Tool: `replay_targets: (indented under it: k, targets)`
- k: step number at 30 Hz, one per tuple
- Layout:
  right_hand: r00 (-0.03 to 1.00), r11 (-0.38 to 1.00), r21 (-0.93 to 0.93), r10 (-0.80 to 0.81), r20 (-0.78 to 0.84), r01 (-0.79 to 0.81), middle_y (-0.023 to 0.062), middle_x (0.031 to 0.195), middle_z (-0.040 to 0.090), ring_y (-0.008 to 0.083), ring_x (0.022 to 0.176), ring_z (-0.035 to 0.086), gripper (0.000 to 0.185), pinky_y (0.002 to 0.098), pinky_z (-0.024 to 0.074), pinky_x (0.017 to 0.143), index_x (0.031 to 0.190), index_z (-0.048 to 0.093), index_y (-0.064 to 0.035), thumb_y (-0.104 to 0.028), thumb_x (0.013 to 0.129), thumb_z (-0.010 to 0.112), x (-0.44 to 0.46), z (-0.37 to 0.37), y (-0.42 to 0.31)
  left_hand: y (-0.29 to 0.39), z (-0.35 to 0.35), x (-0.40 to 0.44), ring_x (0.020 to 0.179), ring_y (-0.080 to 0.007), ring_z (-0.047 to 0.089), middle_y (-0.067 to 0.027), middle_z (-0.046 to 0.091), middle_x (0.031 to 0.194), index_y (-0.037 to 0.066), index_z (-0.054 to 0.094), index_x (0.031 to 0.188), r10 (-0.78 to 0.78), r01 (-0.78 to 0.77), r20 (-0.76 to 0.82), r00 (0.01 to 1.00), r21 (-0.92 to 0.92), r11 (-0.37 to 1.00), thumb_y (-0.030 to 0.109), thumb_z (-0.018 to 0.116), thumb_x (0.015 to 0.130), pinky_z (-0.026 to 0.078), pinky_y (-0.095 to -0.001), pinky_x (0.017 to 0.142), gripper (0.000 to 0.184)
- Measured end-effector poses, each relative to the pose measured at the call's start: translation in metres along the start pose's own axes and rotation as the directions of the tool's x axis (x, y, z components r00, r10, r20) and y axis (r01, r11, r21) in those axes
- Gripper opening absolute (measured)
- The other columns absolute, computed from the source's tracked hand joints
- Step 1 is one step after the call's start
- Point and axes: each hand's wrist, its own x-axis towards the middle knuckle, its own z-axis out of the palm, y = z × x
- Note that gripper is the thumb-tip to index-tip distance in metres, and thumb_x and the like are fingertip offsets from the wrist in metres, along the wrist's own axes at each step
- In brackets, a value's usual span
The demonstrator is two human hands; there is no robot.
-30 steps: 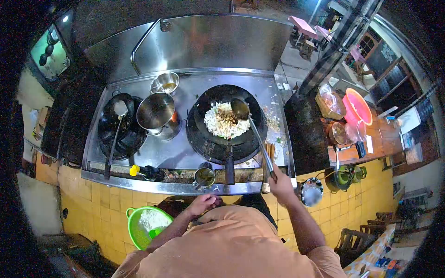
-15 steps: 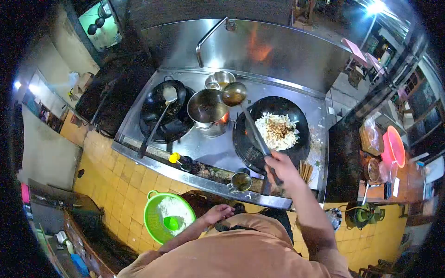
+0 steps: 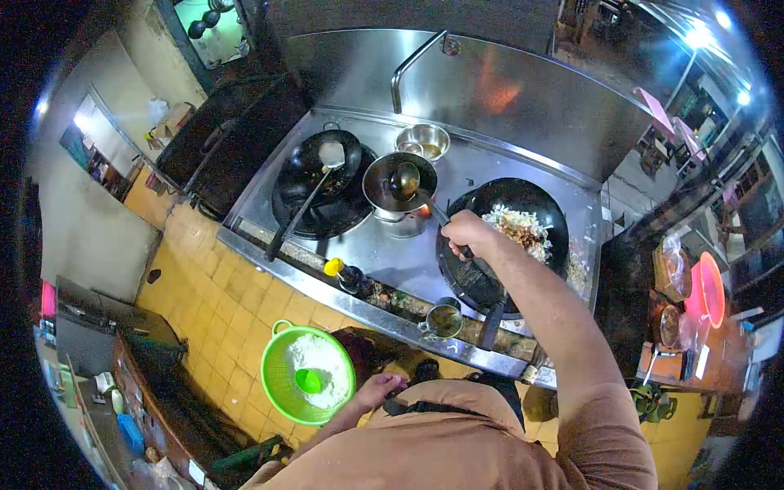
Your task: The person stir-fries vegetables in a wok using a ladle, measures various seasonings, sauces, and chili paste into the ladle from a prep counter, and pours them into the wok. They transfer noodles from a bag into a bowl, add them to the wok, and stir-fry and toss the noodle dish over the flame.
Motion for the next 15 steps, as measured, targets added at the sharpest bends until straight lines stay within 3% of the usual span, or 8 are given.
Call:
replay_targets:
  k: [1, 5, 8, 10, 11, 15]
  targets:
    - [1.000, 1.000, -0.001, -0.001, 0.005, 0.001, 0.0103, 0.058, 0.051, 0.0211, 0.045, 0.050, 0.015, 0.0374, 0.0368, 0.037, 0.075, 0.052, 0.0028, -0.009, 0.084, 0.053, 0.003, 0.001, -0.001, -0.004, -0.002, 0.001, 0.092, -0.0130, 0.057, -0.0083, 0.063, 0.100, -0.001, 0.055, 0.119, -0.003, 0.004, -0.009, 1.000, 0.071, 0.997, 0.036, 0.046, 0.097, 0.047, -0.0280, 0.081, 0.045]
    - [1.000, 0.998, -0.065, -0.019, 0.004, 0.019, 0.0127, 0.055, 0.051, 0.0220, 0.040, 0.047, 0.022, 0.0376, 0.0343, 0.034, 0.064, 0.052, 0.0033, -0.008, 0.083, 0.052, 0.016, 0.006, -0.004, 0.003, 0.003, -0.003, 0.093, -0.0135, 0.058, -0.0088, 0.063, 0.101, -0.001, 0.054, 0.120, 0.041, -0.040, -0.007, 0.999, 0.060, 0.997, 0.035, 0.045, 0.097, 0.047, -0.0281, 0.082, 0.044]
    - [0.999, 1.000, -0.004, 0.031, 0.029, -0.030, 0.0115, 0.055, 0.051, 0.0203, 0.041, 0.047, 0.021, 0.0364, 0.0349, 0.035, 0.068, 0.053, 0.0026, -0.010, 0.085, 0.052, 0.013, 0.005, -0.003, 0.003, 0.003, -0.003, 0.094, -0.0138, 0.058, -0.0091, 0.063, 0.101, -0.002, 0.054, 0.120, 0.033, -0.033, 0.011, 0.999, -0.056, 0.998, 0.035, 0.045, 0.097, 0.047, -0.0285, 0.082, 0.044]
    - [0.994, 0.948, 0.299, 0.093, 0.056, -0.105, 0.0097, 0.059, 0.051, 0.0172, 0.042, 0.047, 0.013, 0.0325, 0.0358, 0.035, 0.081, 0.052, -0.0006, -0.012, 0.088, 0.053, 0.001, 0.003, 0.003, 0.008, 0.003, -0.006, 0.093, -0.0139, 0.057, -0.0085, 0.063, 0.102, -0.001, 0.054, 0.120, 0.051, -0.050, -0.010, 0.999, 0.060, 0.997, 0.035, 0.045, 0.097, 0.047, -0.0281, 0.082, 0.043]
    - [0.994, 0.947, 0.303, 0.095, 0.052, -0.106, 0.0097, 0.059, 0.051, 0.0172, 0.042, 0.047, 0.013, 0.0325, 0.0358, 0.035, 0.081, 0.052, -0.0006, -0.012, 0.088, 0.053, -0.008, 0.001, 0.011, 0.005, 0.002, -0.006, 0.093, -0.0139, 0.057, -0.0085, 0.063, 0.102, -0.001, 0.054, 0.120, 0.049, -0.048, -0.004, 0.999, 0.064, 0.997, 0.035, 0.045, 0.097, 0.047, -0.0281, 0.082, 0.043]
    - [0.973, 0.681, 0.719, -0.041, 0.225, -0.138, 0.0078, 0.067, 0.053, 0.0131, 0.044, 0.044, 0.009, 0.0270, 0.0353, 0.035, 0.095, 0.046, -0.0110, -0.015, 0.091, 0.052, -0.060, -0.016, 0.058, -0.005, -0.002, 0.002, 0.090, -0.0127, 0.056, -0.0069, 0.063, 0.101, 0.001, 0.056, 0.119, 0.046, -0.047, 0.017, 0.999, 0.042, 0.998, 0.035, 0.045, 0.097, 0.046, -0.0268, 0.080, 0.042]
